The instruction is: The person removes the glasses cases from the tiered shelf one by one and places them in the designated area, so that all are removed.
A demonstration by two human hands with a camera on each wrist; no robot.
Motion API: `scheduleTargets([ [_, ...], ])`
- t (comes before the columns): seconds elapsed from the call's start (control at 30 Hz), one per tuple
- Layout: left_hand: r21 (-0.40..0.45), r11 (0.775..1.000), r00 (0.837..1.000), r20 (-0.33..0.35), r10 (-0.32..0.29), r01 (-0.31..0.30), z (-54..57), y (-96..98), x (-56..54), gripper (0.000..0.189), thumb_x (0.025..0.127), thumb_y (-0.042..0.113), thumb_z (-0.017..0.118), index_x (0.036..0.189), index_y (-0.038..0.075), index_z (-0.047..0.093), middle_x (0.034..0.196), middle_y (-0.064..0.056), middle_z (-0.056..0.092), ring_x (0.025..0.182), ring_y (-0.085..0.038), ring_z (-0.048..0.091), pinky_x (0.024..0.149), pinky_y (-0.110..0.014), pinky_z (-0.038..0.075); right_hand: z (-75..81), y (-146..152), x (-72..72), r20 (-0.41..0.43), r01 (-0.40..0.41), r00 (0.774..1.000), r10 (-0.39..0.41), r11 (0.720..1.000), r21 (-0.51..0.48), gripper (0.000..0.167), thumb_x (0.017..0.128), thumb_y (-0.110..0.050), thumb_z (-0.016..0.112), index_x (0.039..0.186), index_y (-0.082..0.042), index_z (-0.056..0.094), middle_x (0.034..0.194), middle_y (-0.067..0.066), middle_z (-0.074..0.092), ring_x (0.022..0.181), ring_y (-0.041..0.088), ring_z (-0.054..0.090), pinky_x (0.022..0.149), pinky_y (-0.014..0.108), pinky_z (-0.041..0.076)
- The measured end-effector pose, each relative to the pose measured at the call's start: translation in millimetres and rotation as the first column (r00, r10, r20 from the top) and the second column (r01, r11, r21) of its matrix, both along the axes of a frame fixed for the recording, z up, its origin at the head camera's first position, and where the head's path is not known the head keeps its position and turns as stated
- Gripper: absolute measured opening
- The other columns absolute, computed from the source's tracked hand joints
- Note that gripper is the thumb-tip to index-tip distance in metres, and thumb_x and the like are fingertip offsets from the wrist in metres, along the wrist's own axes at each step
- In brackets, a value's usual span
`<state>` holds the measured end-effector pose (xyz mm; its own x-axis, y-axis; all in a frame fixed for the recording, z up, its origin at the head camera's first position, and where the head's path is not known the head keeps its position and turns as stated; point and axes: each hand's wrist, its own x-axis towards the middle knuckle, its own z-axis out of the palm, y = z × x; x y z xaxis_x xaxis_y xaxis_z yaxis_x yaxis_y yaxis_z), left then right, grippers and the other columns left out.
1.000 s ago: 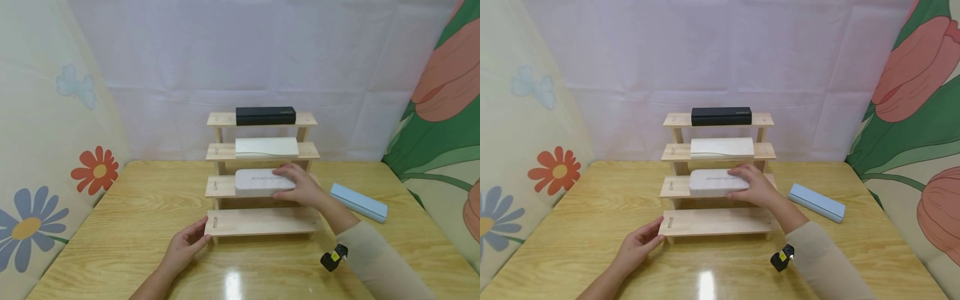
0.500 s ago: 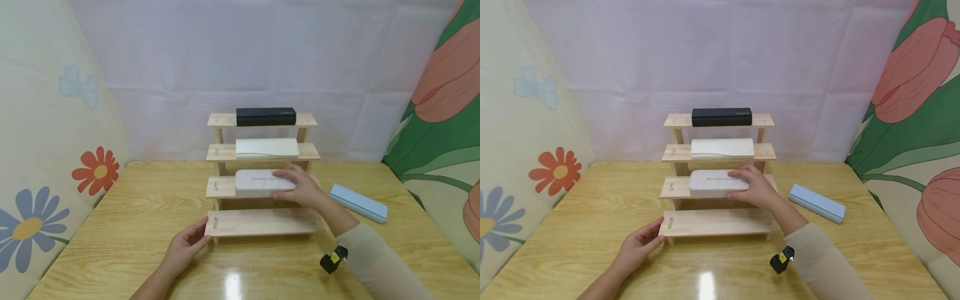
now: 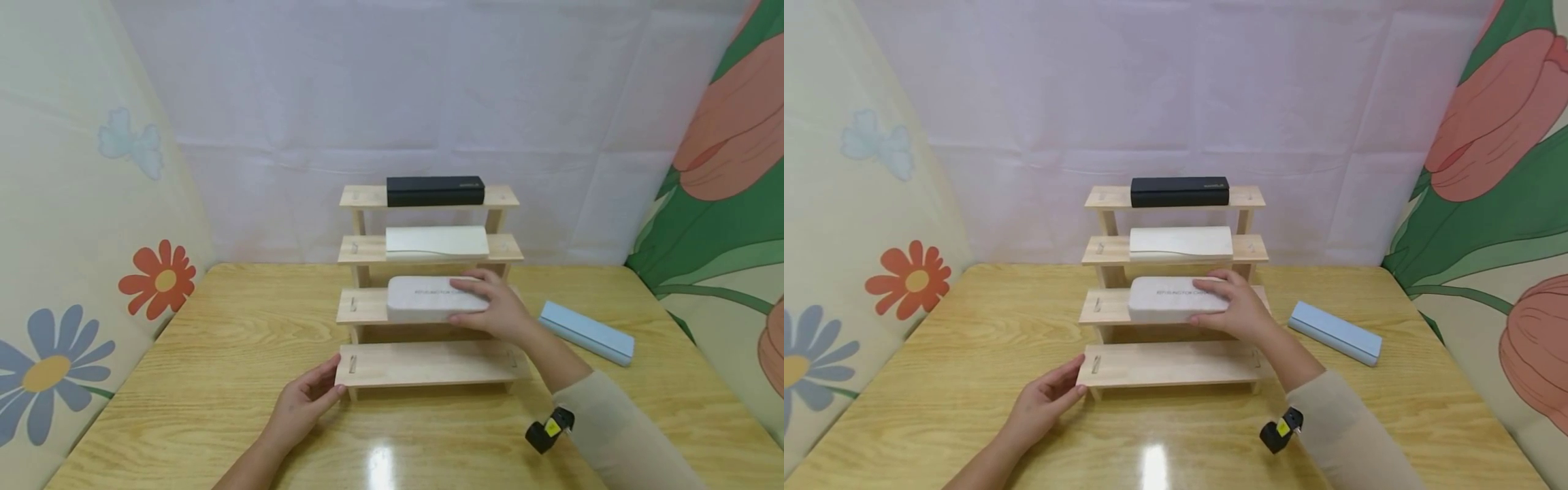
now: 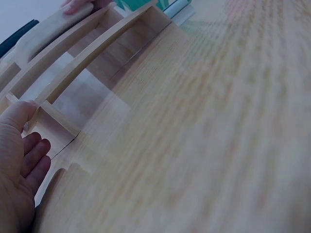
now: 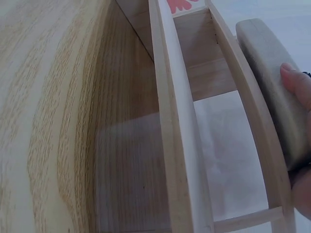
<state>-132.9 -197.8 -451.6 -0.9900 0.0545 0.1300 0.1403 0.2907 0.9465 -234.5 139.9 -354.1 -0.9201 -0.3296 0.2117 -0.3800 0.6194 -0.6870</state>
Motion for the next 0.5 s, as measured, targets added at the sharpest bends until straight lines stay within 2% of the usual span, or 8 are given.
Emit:
scheduleTargets([
  [0.5, -0.013, 1.000, 1.000, 0.004, -0.005, 0.005, 0.7, 0.1, -1.7, 0.051, 0.088, 0.007, 0.072, 0.135, -0.004, 0.055, 0.132, -0.021, 0.061, 0.103, 0.005, 0.060, 0.087, -0.010, 0.050, 2.8, 22, 13.3, 0.034, 0.039, 0.999, -0.038, 0.999, -0.022, 0.067, 0.076, -0.031, 0.085, 0.136, -0.017, 0.059, 0.145, 0.008, 0.044, 0.131, 0.036, 0.043, 0.108, 0.059, 0.036],
])
